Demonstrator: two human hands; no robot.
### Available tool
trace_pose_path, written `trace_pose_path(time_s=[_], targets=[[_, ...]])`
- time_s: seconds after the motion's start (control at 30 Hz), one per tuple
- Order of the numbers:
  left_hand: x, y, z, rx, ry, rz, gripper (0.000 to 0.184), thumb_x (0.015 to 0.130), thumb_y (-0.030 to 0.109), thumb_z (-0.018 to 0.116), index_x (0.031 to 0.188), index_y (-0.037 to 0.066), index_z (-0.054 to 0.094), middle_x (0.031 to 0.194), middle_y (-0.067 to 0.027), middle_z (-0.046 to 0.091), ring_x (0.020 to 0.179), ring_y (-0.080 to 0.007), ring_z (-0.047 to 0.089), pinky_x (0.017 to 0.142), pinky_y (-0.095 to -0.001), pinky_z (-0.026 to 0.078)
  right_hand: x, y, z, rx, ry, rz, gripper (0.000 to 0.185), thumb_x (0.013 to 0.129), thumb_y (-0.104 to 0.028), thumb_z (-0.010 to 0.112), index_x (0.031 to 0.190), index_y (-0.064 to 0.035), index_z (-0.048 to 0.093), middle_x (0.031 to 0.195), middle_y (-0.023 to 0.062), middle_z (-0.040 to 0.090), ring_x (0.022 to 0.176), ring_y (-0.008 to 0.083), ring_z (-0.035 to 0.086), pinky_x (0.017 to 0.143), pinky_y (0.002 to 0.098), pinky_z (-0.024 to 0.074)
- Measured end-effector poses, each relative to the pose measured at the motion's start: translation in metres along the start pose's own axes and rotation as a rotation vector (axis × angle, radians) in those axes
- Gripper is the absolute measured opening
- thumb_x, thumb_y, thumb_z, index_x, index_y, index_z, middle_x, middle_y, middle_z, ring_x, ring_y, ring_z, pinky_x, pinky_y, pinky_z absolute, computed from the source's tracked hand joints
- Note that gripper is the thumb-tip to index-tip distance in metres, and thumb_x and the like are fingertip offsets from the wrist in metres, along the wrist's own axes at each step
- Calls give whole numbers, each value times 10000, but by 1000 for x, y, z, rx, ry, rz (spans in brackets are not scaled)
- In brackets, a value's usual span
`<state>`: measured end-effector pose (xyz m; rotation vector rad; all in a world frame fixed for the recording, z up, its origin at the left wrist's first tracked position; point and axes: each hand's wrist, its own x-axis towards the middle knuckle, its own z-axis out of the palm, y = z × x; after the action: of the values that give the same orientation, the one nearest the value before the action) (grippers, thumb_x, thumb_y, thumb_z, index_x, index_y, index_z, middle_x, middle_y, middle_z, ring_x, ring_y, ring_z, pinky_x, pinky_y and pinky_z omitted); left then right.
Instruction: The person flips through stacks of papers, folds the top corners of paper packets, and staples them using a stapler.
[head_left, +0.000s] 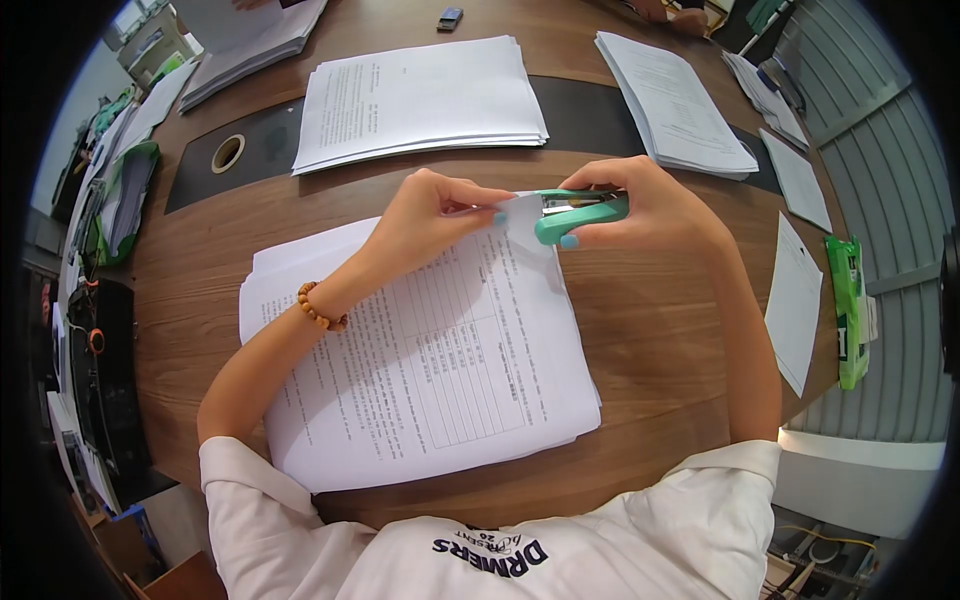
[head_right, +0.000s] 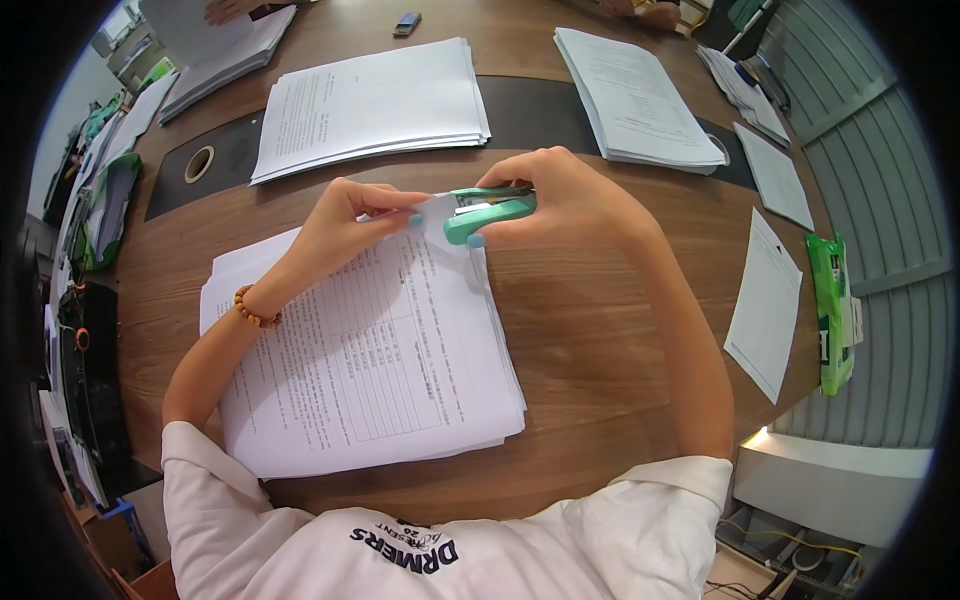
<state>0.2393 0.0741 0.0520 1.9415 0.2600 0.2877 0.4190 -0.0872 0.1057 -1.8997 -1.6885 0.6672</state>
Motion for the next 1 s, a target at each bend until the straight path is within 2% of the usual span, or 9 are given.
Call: trace_pose_path(time_s=[0.5, 0.57, 0.6, 0.67, 0.7, 0.73, 0.8, 0.9, 1.0], targets=[[-1, 2, 2, 63, 14, 26, 260, 767, 24, 632, 1016, 96, 663, 822, -84, 673, 675, -94, 574, 662, -210, 478, -8, 1, -2, -40, 17, -92, 396, 625, -259, 763, 873, 33, 660, 754, 115, 632, 664, 162, 582, 579, 255, 449], [-1, 2, 2, 58, 16, 28, 260, 767, 28, 634, 1016, 98, 664, 821, -84, 672, 676, -94, 574, 664, -212, 478, -12, 2, -3, 3, -31, -38, 436, 698, -258, 737, 990, 35, 598, 807, 99, 640, 683, 149, 582, 606, 246, 445], [-1, 2, 2, 52, 20, 30, 260, 767, 32, 635, 1016, 100, 664, 820, -84, 672, 676, -94, 574, 665, -213, 478, -13, 5, 1, 3, -30, -37, 436, 698, -258, 737, 990, 35, 598, 807, 99, 640, 683, 149, 582, 606, 246, 445], [-1, 2, 2, 61, 22, 35, 257, 770, 42, 635, 1019, 101, 664, 818, -81, 672, 674, -91, 568, 662, -212, 473, -18, 12, 18, 487, 144, 42, 467, 874, -331, 541, 1200, -12, 439, 1007, 112, 629, 837, 172, 609, 714, 264, 463], [-1, 1, 2, 70, 26, 40, 254, 773, 53, 636, 1021, 102, 664, 817, -78, 671, 672, -88, 562, 659, -211, 469, -21, 13, 27, 487, 143, 43, 467, 874, -331, 541, 1200, -12, 439, 1007, 112, 629, 837, 172, 609, 714, 264, 463], [-1, 1, 2, 69, 26, 37, 254, 773, 53, 636, 1021, 102, 664, 817, -78, 671, 672, -88, 562, 659, -211, 469, -24, 12, 37, 492, 230, 19, 498, 906, -391, 436, 1235, -21, 380, 1089, 130, 597, 882, 175, 605, 705, 260, 465], [0, -1, 3, 71, 40, 77, 245, 782, 74, 634, 1024, 93, 663, 817, -73, 671, 666, -81, 546, 650, -205, 454, -31, 0, 52, 504, 315, -2, 537, 938, -451, 331, 1271, -30, 321, 1170, 148, 565, 928, 178, 602, 696, 255, 468], [0, 2, 4, 77, 27, 23, 248, 790, 82, 628, 1036, 86, 657, 830, -69, 670, 660, -73, 531, 641, -199, 441, -38, -28, 57, 571, 362, 180, 619, 912, -570, 288, 1136, -3, 394, 940, 115, 558, 835, 158, 534, 704, 264, 427], [0, 5, 4, 93, 9, 1, 254, 793, 92, 627, 1046, 83, 652, 848, -70, 669, 669, -70, 532, 641, -200, 441, -37, -41, 58, 623, 369, 263, 636, 900, -591, 296, 1121, -1, 383, 851, 104, 537, 797, 170, 524, 688, 274, 420]])
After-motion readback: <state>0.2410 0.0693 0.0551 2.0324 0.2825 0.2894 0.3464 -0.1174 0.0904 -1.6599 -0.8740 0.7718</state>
